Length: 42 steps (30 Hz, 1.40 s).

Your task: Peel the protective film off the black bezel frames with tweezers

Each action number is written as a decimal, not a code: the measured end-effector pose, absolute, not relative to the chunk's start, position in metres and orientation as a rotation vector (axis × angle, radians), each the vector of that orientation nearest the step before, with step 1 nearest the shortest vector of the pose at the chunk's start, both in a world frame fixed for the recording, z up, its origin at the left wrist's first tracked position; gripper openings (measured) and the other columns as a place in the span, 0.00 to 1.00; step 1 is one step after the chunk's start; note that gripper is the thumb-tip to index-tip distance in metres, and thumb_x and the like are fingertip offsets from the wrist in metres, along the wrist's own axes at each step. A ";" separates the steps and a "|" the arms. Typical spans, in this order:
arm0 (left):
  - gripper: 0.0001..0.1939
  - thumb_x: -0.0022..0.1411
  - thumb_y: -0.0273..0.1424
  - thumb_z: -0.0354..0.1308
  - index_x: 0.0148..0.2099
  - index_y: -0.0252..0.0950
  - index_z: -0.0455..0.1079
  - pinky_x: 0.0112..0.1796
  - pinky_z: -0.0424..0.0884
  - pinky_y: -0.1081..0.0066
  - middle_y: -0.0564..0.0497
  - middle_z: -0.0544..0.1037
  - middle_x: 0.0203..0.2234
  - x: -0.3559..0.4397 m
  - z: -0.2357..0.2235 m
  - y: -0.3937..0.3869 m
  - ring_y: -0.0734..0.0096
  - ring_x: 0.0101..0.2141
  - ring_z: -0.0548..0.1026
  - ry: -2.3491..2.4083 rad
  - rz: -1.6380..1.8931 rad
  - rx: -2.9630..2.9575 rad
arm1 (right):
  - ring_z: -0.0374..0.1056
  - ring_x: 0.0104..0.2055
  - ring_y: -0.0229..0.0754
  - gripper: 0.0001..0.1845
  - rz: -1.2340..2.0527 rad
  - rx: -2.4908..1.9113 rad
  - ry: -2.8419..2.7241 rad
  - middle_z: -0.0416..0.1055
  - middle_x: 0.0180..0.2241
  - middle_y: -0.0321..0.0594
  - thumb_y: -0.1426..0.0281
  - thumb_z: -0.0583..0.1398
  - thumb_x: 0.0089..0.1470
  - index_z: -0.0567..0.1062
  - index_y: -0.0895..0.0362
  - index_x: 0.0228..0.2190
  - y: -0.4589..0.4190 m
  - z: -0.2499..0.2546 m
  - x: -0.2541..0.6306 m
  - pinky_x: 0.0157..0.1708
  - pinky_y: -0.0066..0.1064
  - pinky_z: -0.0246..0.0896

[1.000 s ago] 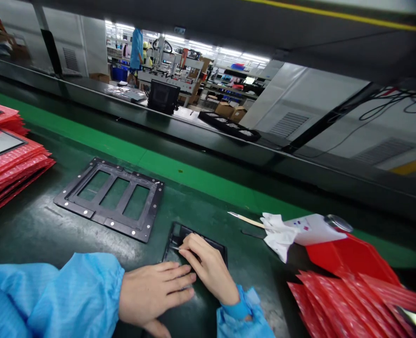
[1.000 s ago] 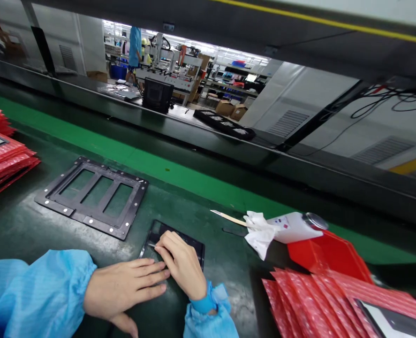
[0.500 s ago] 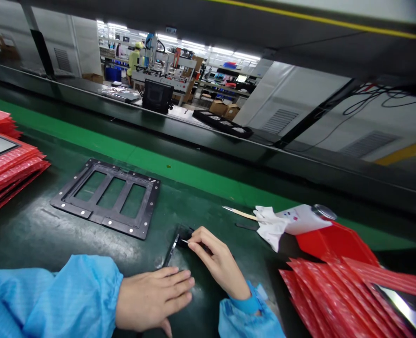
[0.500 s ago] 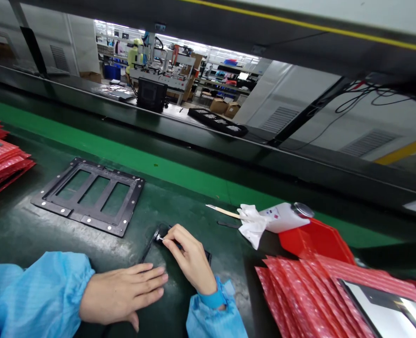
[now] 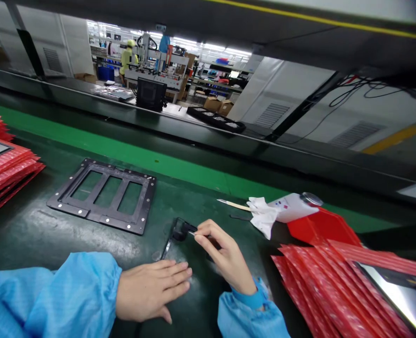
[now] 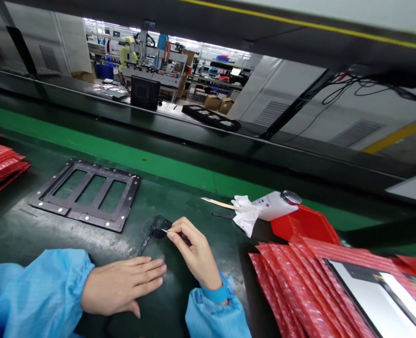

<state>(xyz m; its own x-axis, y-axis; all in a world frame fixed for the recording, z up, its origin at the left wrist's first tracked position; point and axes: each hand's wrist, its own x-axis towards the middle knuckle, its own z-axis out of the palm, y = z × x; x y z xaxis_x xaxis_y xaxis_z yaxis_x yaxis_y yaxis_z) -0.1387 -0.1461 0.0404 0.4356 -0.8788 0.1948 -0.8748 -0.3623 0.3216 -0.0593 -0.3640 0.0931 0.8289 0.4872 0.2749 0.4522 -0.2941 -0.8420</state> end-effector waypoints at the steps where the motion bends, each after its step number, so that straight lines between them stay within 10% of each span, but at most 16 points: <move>1: 0.35 0.68 0.42 0.48 0.68 0.24 0.46 0.63 0.51 0.60 0.37 0.48 0.66 -0.139 0.041 -0.146 0.58 0.66 0.43 -1.493 -0.023 2.315 | 0.64 0.35 0.41 0.07 0.029 -1.936 -0.682 0.66 0.33 0.38 0.68 0.58 0.62 0.71 0.55 0.30 -0.365 0.093 -0.059 0.33 0.30 0.56; 26: 0.33 0.70 0.40 0.45 0.69 0.30 0.40 0.64 0.45 0.60 0.42 0.46 0.67 -0.140 0.049 -0.144 0.62 0.66 0.42 -1.469 -0.139 2.331 | 0.69 0.37 0.42 0.13 -0.391 -2.506 -0.479 0.70 0.36 0.37 0.58 0.52 0.64 0.69 0.53 0.35 -0.399 0.064 -0.033 0.34 0.30 0.61; 42: 0.34 0.69 0.40 0.47 0.70 0.31 0.39 0.64 0.49 0.58 0.42 0.48 0.66 -0.139 0.049 -0.143 0.61 0.66 0.44 -1.444 -0.118 2.272 | 0.70 0.34 0.38 0.21 -0.558 -2.710 -0.556 0.66 0.40 0.38 0.68 0.44 0.67 0.66 0.46 0.56 -0.400 0.066 -0.032 0.25 0.24 0.63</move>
<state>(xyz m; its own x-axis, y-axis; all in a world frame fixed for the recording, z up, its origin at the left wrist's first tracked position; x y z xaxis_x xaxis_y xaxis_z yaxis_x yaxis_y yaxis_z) -0.1391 -0.1427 0.0492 0.4505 -0.8780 0.1615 -0.8403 -0.3559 0.4090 -0.0320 -0.3997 0.0662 0.8480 0.3066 0.4323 0.4309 -0.8737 -0.2257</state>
